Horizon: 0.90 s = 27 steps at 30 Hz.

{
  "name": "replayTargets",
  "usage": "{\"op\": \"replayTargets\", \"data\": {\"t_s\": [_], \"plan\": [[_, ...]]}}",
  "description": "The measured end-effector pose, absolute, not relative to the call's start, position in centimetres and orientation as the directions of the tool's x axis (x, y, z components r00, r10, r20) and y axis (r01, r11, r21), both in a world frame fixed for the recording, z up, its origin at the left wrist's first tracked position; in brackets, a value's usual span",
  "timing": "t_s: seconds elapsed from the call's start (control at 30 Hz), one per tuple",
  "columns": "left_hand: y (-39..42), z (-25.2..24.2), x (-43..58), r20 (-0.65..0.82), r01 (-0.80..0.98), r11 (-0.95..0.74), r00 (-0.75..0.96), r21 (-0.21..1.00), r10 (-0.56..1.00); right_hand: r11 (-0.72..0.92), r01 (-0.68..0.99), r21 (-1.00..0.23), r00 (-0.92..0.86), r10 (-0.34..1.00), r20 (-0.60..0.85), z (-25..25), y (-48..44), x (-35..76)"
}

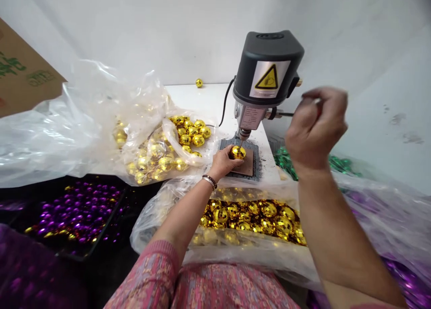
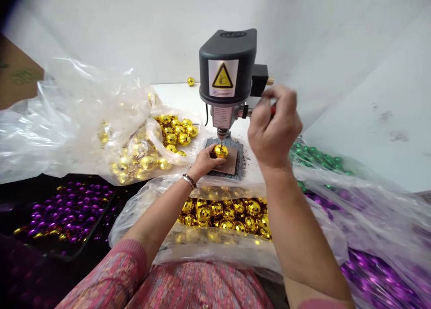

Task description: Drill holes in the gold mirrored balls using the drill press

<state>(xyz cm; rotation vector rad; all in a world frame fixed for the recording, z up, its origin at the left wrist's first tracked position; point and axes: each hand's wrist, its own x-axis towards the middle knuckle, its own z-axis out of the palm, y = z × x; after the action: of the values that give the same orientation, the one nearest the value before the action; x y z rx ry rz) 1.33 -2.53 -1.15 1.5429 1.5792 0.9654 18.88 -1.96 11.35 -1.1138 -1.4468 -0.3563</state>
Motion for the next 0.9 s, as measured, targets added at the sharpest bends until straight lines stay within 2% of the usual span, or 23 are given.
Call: {"op": "replayTargets", "data": {"t_s": [0.1, 0.17, 0.27, 0.33, 0.4, 0.5, 0.57, 0.63, 0.77, 0.9], "plan": [[-4.0, -0.2, 1.0, -0.014, 0.403, 0.028, -0.039, 0.915, 0.999, 0.362, 0.763, -0.536, 0.263, 0.584, 0.768, 15.4, -0.3, 18.6], [-5.7, 0.6, 0.0, -0.021, 0.419, -0.002, 0.05, 0.908, 0.999, 0.305, 0.751, -0.586, 0.296, 0.637, 0.711, 16.8, 0.3, 18.5], [-8.0, 2.1, -2.3, 0.012, 0.449, -0.17, 0.333, 0.877, 0.943, 0.315, 0.734, -0.602, 0.313, 0.629, 0.712, 16.8, 0.4, 18.4], [-8.4, 3.1, -4.1, 0.044, 0.48, -0.244, 0.39, 0.843, 0.92, 0.361, 0.725, -0.587, 0.298, 0.604, 0.74, 16.3, 0.4, 18.5], [-7.6, 4.0, -5.9, 0.07, 0.638, -0.218, 0.249, 0.739, 0.966, 0.404, 0.722, -0.562, 0.273, 0.58, 0.767, 15.9, 0.5, 18.7], [-5.7, 4.9, -8.1, 0.054, 0.923, 0.045, -0.071, 0.382, 0.996, 0.445, 0.716, -0.538, 0.252, 0.553, 0.794, 15.4, 0.9, 19.0], [-4.8, 5.2, -9.1, -0.047, 0.97, 0.196, -0.191, 0.145, 0.98, 0.476, 0.708, -0.522, 0.237, 0.535, 0.811, 15.2, 1.1, 19.2], [-4.5, 5.2, -9.4, -0.159, 0.978, 0.21, -0.206, 0.013, 0.966, 0.496, 0.707, -0.505, 0.224, 0.52, 0.824, 15.1, 1.1, 19.4], [-5.0, 4.7, -8.8, -0.239, 0.995, 0.08, -0.091, -0.055, 0.967, 0.484, 0.723, -0.492, 0.219, 0.515, 0.829, 14.9, 1.0, 19.4], [-5.6, 3.8, -8.0, -0.246, 0.997, 0.071, -0.073, -0.019, 0.966, 0.504, 0.714, -0.486, 0.206, 0.512, 0.834, 14.7, 0.4, 19.2]]}}
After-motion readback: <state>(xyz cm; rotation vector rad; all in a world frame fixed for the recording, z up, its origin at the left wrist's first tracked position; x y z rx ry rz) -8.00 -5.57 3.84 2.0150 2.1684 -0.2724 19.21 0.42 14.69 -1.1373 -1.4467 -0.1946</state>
